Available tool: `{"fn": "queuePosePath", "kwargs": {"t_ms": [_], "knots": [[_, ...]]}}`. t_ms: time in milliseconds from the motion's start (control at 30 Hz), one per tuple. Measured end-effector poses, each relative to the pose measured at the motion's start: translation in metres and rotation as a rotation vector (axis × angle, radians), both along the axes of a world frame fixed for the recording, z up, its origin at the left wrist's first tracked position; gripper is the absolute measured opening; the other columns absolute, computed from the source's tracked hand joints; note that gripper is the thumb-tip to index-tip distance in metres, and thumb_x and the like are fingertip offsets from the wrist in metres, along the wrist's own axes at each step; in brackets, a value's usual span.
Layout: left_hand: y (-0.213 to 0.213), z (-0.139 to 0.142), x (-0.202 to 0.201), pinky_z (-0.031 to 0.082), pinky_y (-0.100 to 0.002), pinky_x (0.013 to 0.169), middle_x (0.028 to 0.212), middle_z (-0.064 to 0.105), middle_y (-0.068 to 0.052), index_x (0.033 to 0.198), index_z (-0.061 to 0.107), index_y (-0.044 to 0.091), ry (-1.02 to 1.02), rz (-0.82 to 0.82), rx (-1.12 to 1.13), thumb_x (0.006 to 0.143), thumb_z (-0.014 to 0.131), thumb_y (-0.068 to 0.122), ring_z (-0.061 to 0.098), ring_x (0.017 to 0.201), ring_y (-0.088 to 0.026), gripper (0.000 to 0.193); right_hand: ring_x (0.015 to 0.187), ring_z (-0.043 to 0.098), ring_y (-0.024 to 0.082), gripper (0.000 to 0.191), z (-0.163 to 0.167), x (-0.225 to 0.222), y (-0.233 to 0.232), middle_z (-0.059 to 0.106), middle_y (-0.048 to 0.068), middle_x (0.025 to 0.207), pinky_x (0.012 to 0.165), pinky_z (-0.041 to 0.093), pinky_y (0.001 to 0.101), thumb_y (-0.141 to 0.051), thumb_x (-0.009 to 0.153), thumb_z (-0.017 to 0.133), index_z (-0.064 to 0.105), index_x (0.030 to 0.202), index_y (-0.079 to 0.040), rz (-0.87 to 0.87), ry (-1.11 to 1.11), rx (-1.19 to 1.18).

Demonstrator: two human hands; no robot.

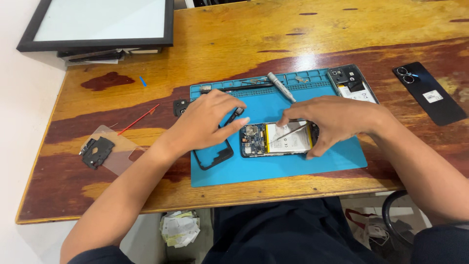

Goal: The person disassembles a smartphone, removes the old battery, and installs a new one. They use a screwdriver and tweezers to detach connectors, lift the battery, and reposition internal components before placing the new battery into the chassis.

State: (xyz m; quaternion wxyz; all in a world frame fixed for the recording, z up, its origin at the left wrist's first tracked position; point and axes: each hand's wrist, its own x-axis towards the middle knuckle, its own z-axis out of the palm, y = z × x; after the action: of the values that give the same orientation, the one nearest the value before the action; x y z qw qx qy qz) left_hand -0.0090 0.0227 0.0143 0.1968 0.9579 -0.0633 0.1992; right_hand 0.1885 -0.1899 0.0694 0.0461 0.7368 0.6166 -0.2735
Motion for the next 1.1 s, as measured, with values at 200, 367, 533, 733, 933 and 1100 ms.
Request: {"fn": "queuePosePath", "kwargs": {"t_ms": [200, 367, 533, 733, 933, 1100], "knots": [[-0.005, 0.001, 0.001, 0.042, -0.049, 0.106, 0.132, 0.065, -0.014, 0.126, 0.066, 0.005, -0.037, -0.171, 0.064, 0.09, 0.073, 0.049, 0.053, 0.129, -0.034, 0.057, 0.105, 0.068, 0.026, 0.089, 0.003, -0.01, -0.002, 0.064, -0.003, 0.13, 0.084, 0.053, 0.0429, -0.035, 0.058, 0.098, 0.058, 0.137, -0.027, 0.002, -0.095, 0.065], [-0.022, -0.003, 0.0, 0.044, -0.047, 0.104, 0.131, 0.061, -0.015, 0.136, 0.058, 0.003, 0.01, -0.298, 0.054, 0.079, 0.081, 0.054, 0.053, 0.123, -0.035, 0.08, 0.107, 0.068, 0.028, 0.081, 0.002, -0.012, -0.008, 0.067, 0.0, 0.126, 0.084, 0.052, 0.0439, -0.033, 0.062, 0.095, 0.061, 0.136, -0.022, 0.054, -0.086, 0.152], [-0.03, -0.008, -0.001, 0.047, -0.045, 0.104, 0.13, 0.058, -0.018, 0.15, 0.047, -0.005, 0.089, -0.303, -0.063, 0.088, 0.079, 0.042, 0.052, 0.118, -0.037, 0.085, 0.099, 0.069, 0.027, 0.057, -0.006, -0.008, -0.008, 0.067, -0.002, 0.127, 0.079, 0.051, 0.0438, -0.037, 0.059, 0.093, 0.075, 0.109, -0.017, 0.089, -0.053, 0.227], [-0.03, -0.006, -0.002, 0.048, -0.046, 0.1, 0.127, 0.062, -0.015, 0.131, 0.061, 0.003, 0.1, -0.284, 0.083, 0.086, 0.08, 0.045, 0.052, 0.116, -0.039, 0.064, 0.063, 0.067, 0.028, 0.051, -0.01, 0.018, -0.004, 0.07, 0.009, 0.073, 0.056, 0.049, 0.0422, -0.051, 0.065, 0.087, 0.072, 0.07, -0.002, 0.053, 0.001, 0.407], [-0.03, 0.009, -0.012, 0.049, -0.047, 0.093, 0.131, 0.062, -0.013, 0.124, 0.064, 0.006, 0.069, -0.244, 0.129, 0.08, 0.081, 0.051, 0.055, 0.117, -0.037, 0.065, 0.051, 0.062, 0.03, 0.069, -0.017, 0.032, 0.003, 0.059, 0.012, 0.051, 0.051, 0.045, 0.0435, -0.065, 0.058, 0.087, 0.063, 0.058, 0.0, -0.087, -0.134, 0.191], [-0.039, 0.007, -0.009, 0.045, -0.051, 0.103, 0.14, 0.062, -0.008, 0.129, 0.067, 0.009, 0.007, -0.344, 0.151, 0.081, 0.079, 0.052, 0.051, 0.132, -0.035, 0.066, 0.058, 0.066, 0.028, 0.067, -0.025, 0.023, 0.005, 0.062, 0.01, 0.055, 0.054, 0.048, 0.0433, -0.063, 0.054, 0.09, 0.064, 0.067, -0.003, -0.149, -0.134, 0.077]]}}
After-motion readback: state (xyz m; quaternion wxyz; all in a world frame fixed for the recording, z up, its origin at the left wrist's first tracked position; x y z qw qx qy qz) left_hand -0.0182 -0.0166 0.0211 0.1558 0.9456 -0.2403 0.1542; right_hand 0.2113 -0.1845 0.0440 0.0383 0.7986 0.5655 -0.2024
